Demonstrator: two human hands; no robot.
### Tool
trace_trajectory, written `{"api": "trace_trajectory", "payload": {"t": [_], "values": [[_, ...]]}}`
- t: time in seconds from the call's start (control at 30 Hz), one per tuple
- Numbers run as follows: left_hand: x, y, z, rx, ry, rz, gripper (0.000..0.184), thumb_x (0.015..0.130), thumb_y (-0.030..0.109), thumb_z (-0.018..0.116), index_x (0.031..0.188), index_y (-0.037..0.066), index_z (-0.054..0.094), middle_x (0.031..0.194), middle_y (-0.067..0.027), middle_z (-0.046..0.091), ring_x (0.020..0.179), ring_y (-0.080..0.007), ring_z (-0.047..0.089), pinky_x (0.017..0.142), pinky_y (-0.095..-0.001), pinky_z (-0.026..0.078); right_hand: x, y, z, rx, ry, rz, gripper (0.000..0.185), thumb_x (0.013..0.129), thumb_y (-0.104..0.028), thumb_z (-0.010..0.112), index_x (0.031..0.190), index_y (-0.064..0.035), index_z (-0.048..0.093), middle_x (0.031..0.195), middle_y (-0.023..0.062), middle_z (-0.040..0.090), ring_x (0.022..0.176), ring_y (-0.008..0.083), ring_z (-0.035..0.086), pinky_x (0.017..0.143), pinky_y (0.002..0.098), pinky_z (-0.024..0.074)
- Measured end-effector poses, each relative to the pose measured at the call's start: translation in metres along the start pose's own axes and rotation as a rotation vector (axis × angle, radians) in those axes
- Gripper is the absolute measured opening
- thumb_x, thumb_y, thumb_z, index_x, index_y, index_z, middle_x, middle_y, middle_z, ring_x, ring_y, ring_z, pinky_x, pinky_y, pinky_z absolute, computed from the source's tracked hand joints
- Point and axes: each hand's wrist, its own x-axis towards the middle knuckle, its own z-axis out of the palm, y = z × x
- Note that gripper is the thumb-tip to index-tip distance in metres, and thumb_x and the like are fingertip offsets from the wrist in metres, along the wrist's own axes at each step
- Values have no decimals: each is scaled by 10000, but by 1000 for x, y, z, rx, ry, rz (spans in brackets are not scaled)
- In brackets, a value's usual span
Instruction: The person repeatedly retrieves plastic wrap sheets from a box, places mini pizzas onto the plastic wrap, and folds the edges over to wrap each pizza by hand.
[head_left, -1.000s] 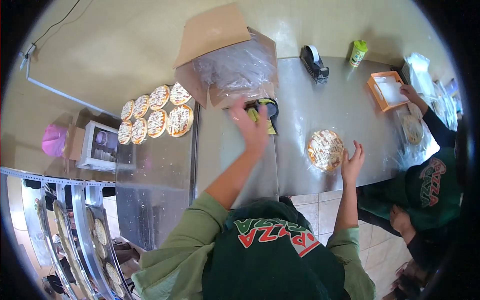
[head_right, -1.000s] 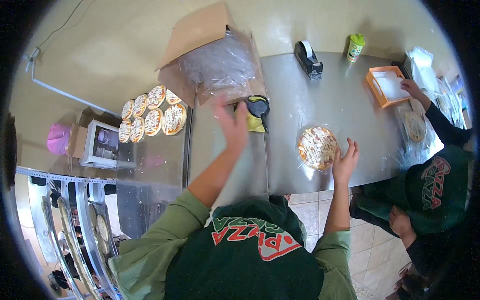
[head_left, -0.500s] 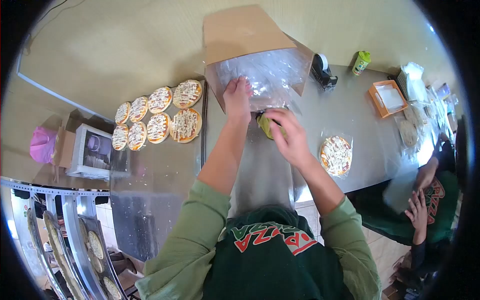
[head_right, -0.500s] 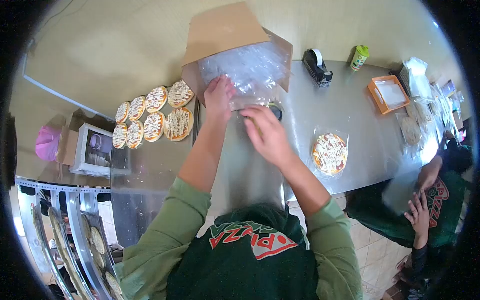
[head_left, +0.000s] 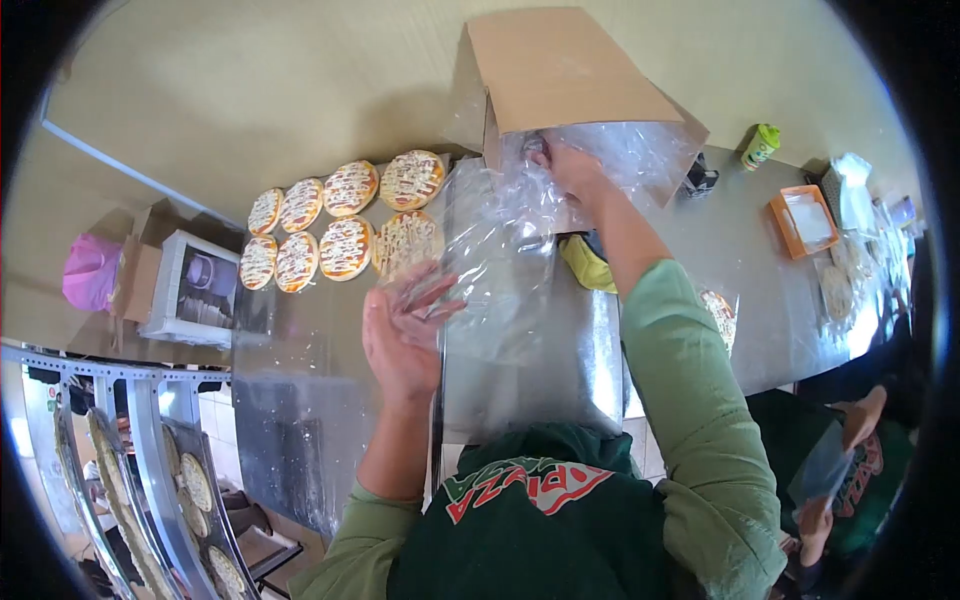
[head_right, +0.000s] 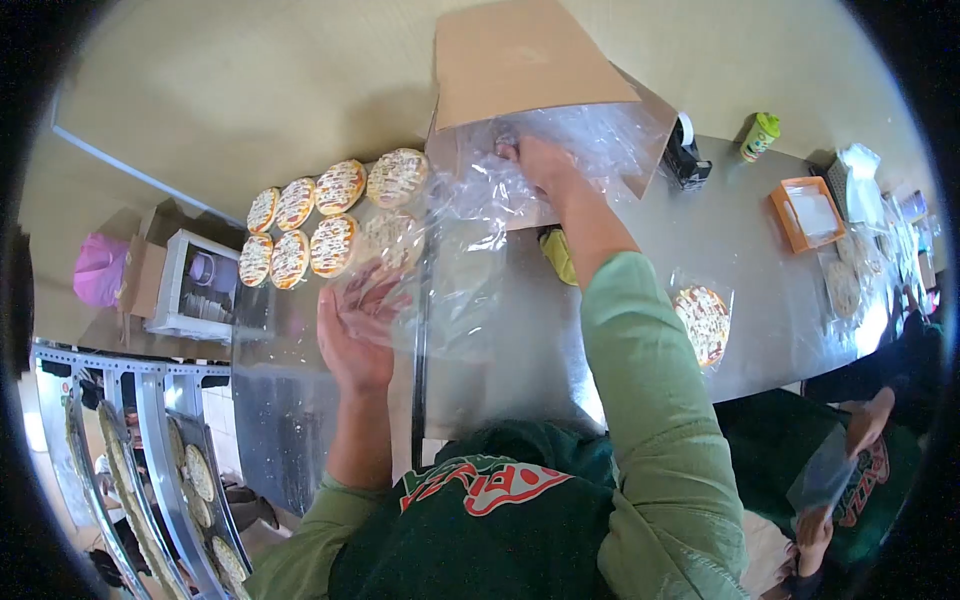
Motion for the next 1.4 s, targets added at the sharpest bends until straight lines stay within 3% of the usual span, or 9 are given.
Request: {"api": "trace_trajectory", "payload": {"t": [0.1,0.3,0.43,0.7,0.8,0.93,1.03,1.23,1.4], "values": [[-18,10,-17,-110,70,-40,234,935,207,390,1004,4,485,1075,-227,552,896,-364,601,712,-440,535,36,2,21,-85,212,4,453,881,-399,436,1202,-83,477,1169,175,534,1074,326,515,902,421,402],[-39,5,-42,173,178,-103,157,848,34,534,989,94,501,1071,-196,567,917,-331,603,714,-429,535,5,-16,-12,43,49,16,297,835,-175,459,1078,-49,574,1140,192,536,1074,333,506,895,412,406],[-56,-18,-37,44,245,-213,263,869,80,513,1131,60,491,1118,-119,558,978,-257,573,783,-392,517,-104,-7,-23,370,512,-572,427,680,48,498,1080,-82,566,1069,157,527,994,325,528,825,402,450],[-89,-18,12,25,153,-242,206,891,87,464,1091,39,476,1054,-142,565,898,-272,597,792,-425,486,-168,17,22,7,110,-931,340,668,-23,586,984,-149,578,942,115,474,859,303,507,741,373,435],[-98,-8,10,-46,23,-73,148,879,60,454,1023,51,492,948,-107,578,835,-230,601,742,-399,499,-150,35,35,273,-44,-809,230,687,-48,615,900,-109,552,910,117,488,844,274,542,723,400,446],[-106,21,-42,-67,57,50,105,850,39,461,944,72,492,847,-64,567,768,-196,593,710,-389,494,-129,52,-24,529,813,-435,149,698,-63,598,815,-62,506,766,128,497,803,312,538,682,386,441],[-115,25,-19,-191,216,7,220,844,104,485,1060,63,503,928,-56,586,806,-163,583,788,-420,474,-123,31,-39,327,818,-580,120,773,-144,540,809,-40,492,844,149,537,825,328,547,722,408,425],[-119,-12,-18,-31,296,-94,240,883,225,502,1089,101,504,791,15,563,728,-121,566,837,-452,452,1,4,5,-16,510,-379,262,844,-184,414,992,-27,563,1092,162,554,1007,329,531,862,399,420],[-120,-25,-37,-153,334,-176,206,901,321,494,1010,146,497,657,53,484,623,-94,519,774,-436,483,3,-14,-7,-274,98,-239,380,842,-212,471,1186,-58,517,1223,174,495,1082,343,496,937,422,384]]}}
